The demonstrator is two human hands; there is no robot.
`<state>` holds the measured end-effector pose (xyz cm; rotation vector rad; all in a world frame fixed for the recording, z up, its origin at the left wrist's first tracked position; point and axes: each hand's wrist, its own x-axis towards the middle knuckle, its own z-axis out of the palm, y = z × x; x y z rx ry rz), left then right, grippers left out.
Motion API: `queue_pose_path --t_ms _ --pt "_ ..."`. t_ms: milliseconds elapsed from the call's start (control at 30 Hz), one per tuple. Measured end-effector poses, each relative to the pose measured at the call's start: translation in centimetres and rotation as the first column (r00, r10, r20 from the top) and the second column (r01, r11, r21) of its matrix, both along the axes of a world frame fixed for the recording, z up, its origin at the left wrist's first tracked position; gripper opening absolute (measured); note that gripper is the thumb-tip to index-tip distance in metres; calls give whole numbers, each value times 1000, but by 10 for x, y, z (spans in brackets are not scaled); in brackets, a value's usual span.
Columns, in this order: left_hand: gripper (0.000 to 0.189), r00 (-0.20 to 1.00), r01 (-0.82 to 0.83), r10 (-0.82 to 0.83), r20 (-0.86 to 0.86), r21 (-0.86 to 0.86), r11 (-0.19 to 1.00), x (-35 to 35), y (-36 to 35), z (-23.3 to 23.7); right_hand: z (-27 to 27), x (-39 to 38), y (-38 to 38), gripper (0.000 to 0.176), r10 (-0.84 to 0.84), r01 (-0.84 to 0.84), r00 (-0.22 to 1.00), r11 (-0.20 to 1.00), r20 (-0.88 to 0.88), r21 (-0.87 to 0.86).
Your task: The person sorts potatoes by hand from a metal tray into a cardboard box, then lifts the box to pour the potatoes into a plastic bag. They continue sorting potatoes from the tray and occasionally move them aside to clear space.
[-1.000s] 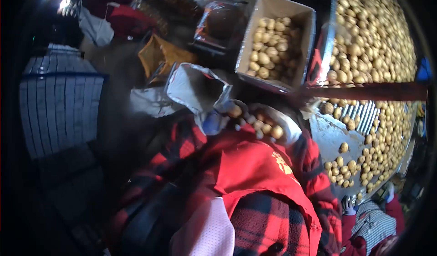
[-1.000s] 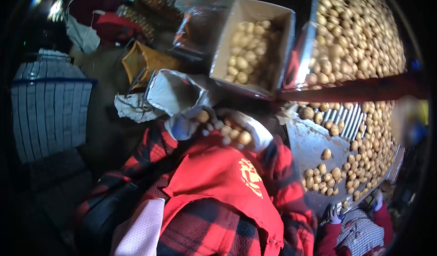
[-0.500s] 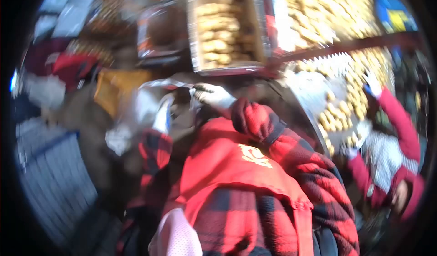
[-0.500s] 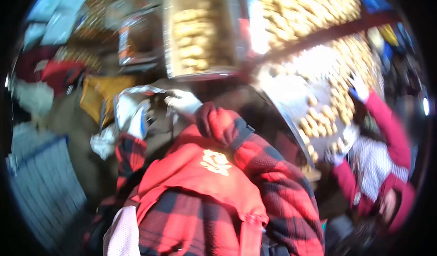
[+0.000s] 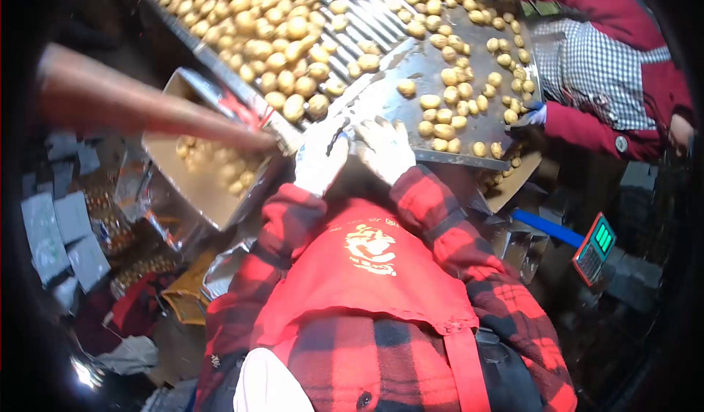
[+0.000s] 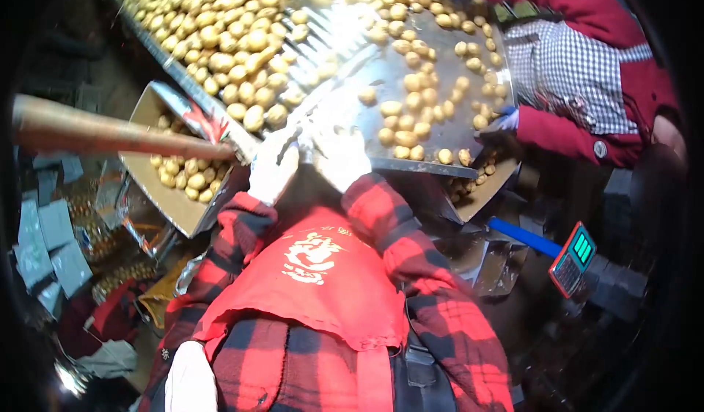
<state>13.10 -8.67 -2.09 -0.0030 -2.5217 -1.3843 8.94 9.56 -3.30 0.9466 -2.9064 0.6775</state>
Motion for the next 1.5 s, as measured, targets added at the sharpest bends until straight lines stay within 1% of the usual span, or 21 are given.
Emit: queue_pose_path --t_ms 100,133,200,233,300,333,400,500,533,667,733,833,933,1000,1067,1100,1267,1367,1400,1467,1500 --pt "30 983 95 -67 170 -161 982 -31 10 -11 -13 -20 77 36 -20 12 999 978 37 208" --pt "29 974 140 -82 211 -277 951 -33 12 -11 -18 -26 103 37 -24 28 999 992 -36 125" --pt "28 988 83 -28 154 -362 929 -32 14 -27 -9 -42 146 28 -104 111 994 975 -45 193" --pt "26 990 77 -23 141 -387 919 -33 15 -25 6 -54 143 28 -118 124 992 974 -44 189" --pt "24 986 68 1 166 -408 911 -35 22 -14 41 -70 120 27 -302 244 949 889 95 387" --pt "24 986 74 -5 168 -408 910 -35 20 -19 30 -68 106 30 -214 218 976 953 -43 213" --pt "25 985 64 5 170 -399 915 -35 22 -17 4 -83 69 35 -13 39 980 991 -200 127" --pt "26 983 76 0 184 -407 910 -35 20 -18 -46 -112 84 38 -55 102 985 949 -164 297" --pt "26 975 84 9 221 -406 910 -35 20 -17 -50 -117 109 40 -202 223 974 924 -98 311" --pt "26 962 51 54 268 -368 929 -41 24 -9 0 -134 133 48 -181 195 979 963 -91 184" --pt "27 943 -106 190 274 -293 950 -50 31 -10 10 -153 110 48 -98 109 991 985 -87 134" --pt "30 993 -77 94 64 -229 970 -101 44 3 13 -215 77 51 -58 47 990 995 -132 -90" --pt "36 999 -15 21 40 -142 990 -187 50 21 6 -302 58 56 -210 214 962 977 -176 0" --pt "40 995 -82 92 50 -169 982 -247 47 29 17 -368 58 58 -230 279 910 955 -345 99" --pt "42 995 -95 85 -59 -193 976 -306 36 25 24 -424 60 60 -287 326 915 940 -283 101" --pt "44 991 -88 58 -120 -263 961 -338 27 19 23 -451 64 61 -266 370 886 899 -380 233" --pt "51 990 5 -66 -126 -431 902 -470 -3 24 9 -536 71 65 -371 403 914 878 -165 259" --pt "63 998 57 -54 22 -566 822 -531 -5 -2 5 -567 60 66 -438 406 899 823 -10 397" --pt "58 996 -39 -11 -84 -564 825 -543 3 -14 2 -584 60 67 -441 377 895 825 63 422" --pt "51 982 133 11 186 -743 656 -560 19 5 -4 -608 60 67 -423 360 895 873 144 328" --pt "47 994 79 16 109 -807 586 -565 19 -2 6 -606 51 68 -448 378 883 854 137 357"
